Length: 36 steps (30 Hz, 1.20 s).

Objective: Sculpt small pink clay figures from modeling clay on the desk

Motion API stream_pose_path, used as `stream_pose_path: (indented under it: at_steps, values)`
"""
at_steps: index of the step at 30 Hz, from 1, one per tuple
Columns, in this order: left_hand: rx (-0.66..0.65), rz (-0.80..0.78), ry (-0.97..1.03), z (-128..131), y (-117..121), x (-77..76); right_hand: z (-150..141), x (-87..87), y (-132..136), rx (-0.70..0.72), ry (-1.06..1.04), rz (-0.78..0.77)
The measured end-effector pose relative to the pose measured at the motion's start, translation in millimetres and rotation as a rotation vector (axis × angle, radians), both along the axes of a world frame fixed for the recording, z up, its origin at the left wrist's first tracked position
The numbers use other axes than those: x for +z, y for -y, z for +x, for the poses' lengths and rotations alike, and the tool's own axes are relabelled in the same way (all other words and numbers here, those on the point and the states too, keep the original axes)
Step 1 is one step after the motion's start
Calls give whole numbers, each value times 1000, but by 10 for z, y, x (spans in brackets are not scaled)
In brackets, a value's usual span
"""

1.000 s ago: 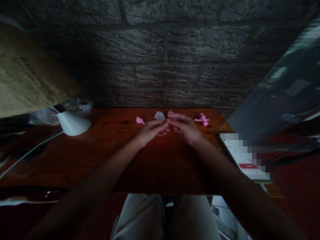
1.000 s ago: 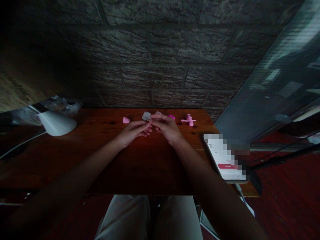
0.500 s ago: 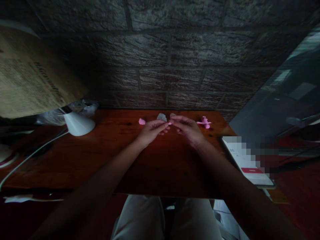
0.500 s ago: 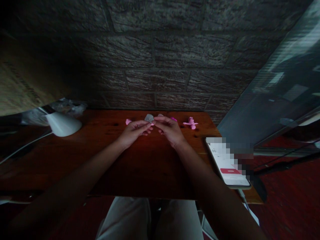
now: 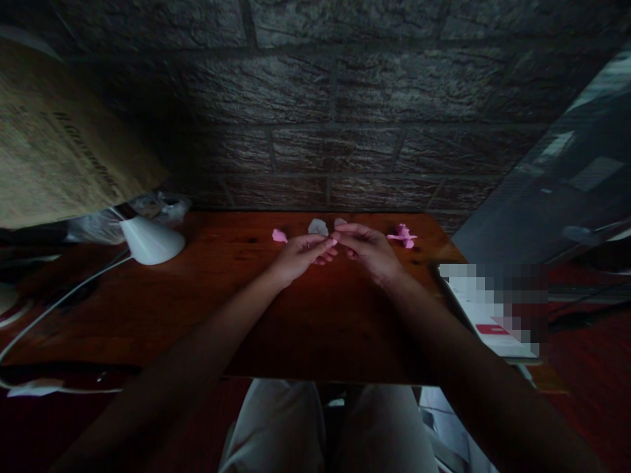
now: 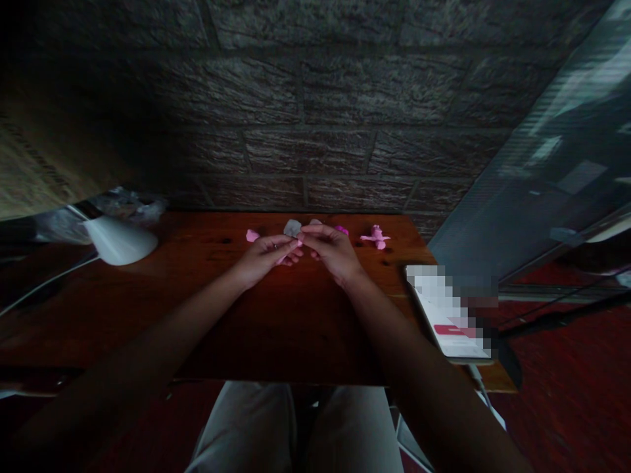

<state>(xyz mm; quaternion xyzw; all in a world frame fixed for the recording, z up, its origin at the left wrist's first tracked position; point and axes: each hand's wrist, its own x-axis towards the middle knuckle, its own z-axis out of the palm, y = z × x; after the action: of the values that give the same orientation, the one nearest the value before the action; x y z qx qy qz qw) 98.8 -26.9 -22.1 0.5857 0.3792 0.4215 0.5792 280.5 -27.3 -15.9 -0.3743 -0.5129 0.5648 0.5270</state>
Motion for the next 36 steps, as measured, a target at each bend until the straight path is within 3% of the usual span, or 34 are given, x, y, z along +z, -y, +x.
stream_pose_path:
  at_steps: [7, 15, 26, 36]
  values:
    - [-15, -57, 50, 12, -2, -8, -4, -3, -1, -4, 15, 14]
    - [-174, -118, 141, -5, 18, -15, -2, 25, 19, 120, -24, 37]
    - [-76, -98, 98, -22, -25, -72, 10, -3, 0, 87, 9, 17]
    - [-128, -63, 85, -7, -7, -73, 2, 9, 19, 128, -18, -2]
